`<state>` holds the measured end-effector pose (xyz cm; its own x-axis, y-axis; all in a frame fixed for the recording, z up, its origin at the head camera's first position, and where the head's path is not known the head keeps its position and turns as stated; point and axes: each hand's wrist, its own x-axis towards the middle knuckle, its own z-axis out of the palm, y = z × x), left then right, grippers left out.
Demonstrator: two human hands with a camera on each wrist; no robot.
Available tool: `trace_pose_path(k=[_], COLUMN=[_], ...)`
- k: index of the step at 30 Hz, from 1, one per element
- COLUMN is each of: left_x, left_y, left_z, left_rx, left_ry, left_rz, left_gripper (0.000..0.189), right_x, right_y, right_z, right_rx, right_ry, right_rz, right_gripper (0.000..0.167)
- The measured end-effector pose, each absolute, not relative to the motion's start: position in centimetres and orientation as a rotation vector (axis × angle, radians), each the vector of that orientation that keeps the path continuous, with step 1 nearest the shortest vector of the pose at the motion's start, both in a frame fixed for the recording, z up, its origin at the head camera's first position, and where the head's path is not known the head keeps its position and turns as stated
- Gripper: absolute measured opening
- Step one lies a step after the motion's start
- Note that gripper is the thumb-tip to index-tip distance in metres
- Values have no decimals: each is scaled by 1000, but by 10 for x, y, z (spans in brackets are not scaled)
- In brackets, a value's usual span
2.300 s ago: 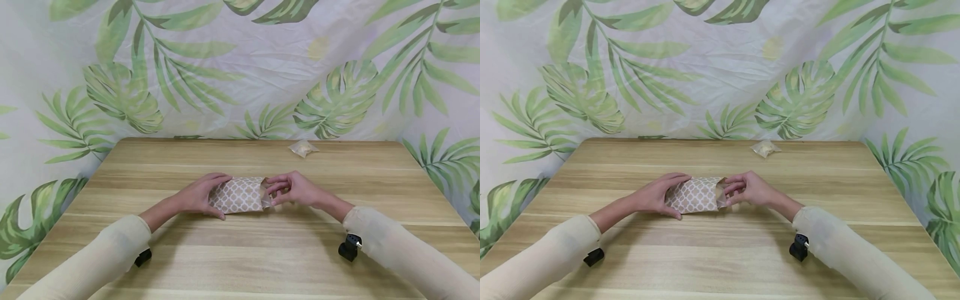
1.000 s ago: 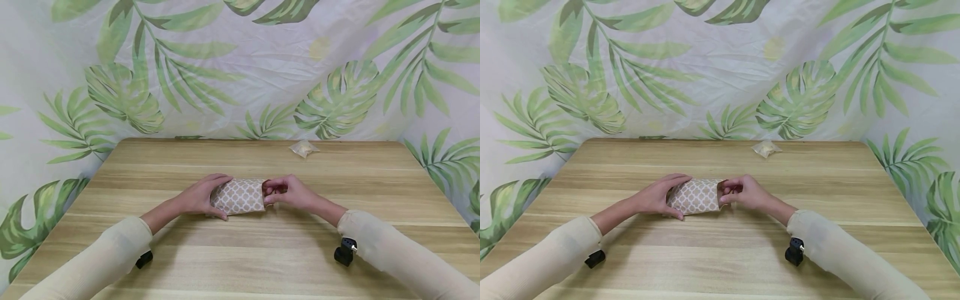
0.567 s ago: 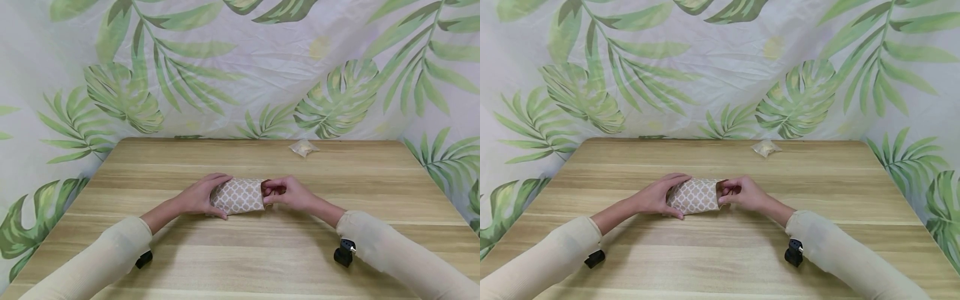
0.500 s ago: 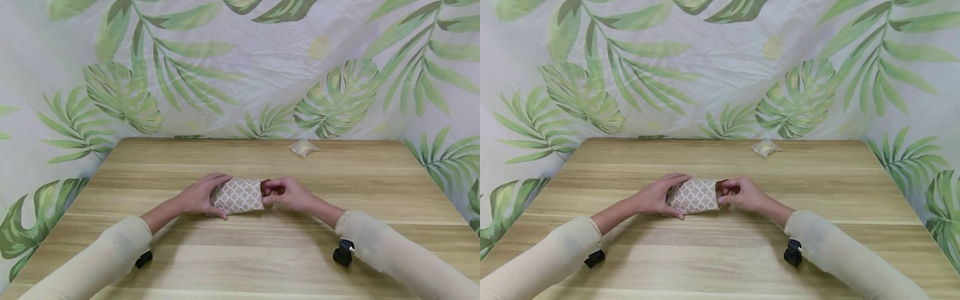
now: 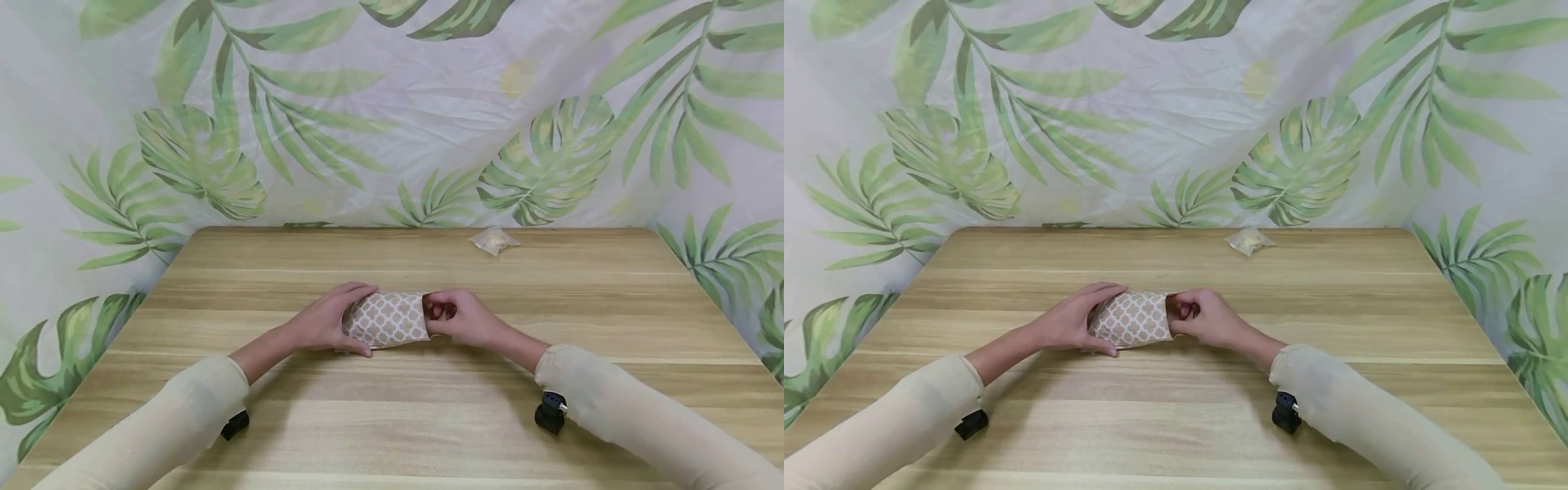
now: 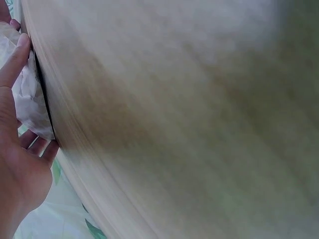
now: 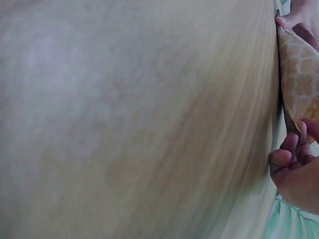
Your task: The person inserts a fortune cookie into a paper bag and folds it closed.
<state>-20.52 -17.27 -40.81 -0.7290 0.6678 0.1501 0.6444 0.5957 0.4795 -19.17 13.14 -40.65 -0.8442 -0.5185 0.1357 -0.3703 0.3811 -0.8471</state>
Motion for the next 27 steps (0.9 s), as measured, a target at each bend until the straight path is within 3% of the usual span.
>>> trace_pose_path(k=[7, 27], left_x=[-204, -208], left_y=[-174, -160], left_z=[-406, -404], left_rx=[1159, 1171], left_ry=[2760, 2749], left_rz=[807, 862], left_gripper=[110, 93], right_x=[-192, -211], right_y=[141, 182], right_z=[-399, -386], right_rx=[-723, -579], right_ry=[2489, 2749], right_rz=[-1450, -1345], right_gripper=[44, 50])
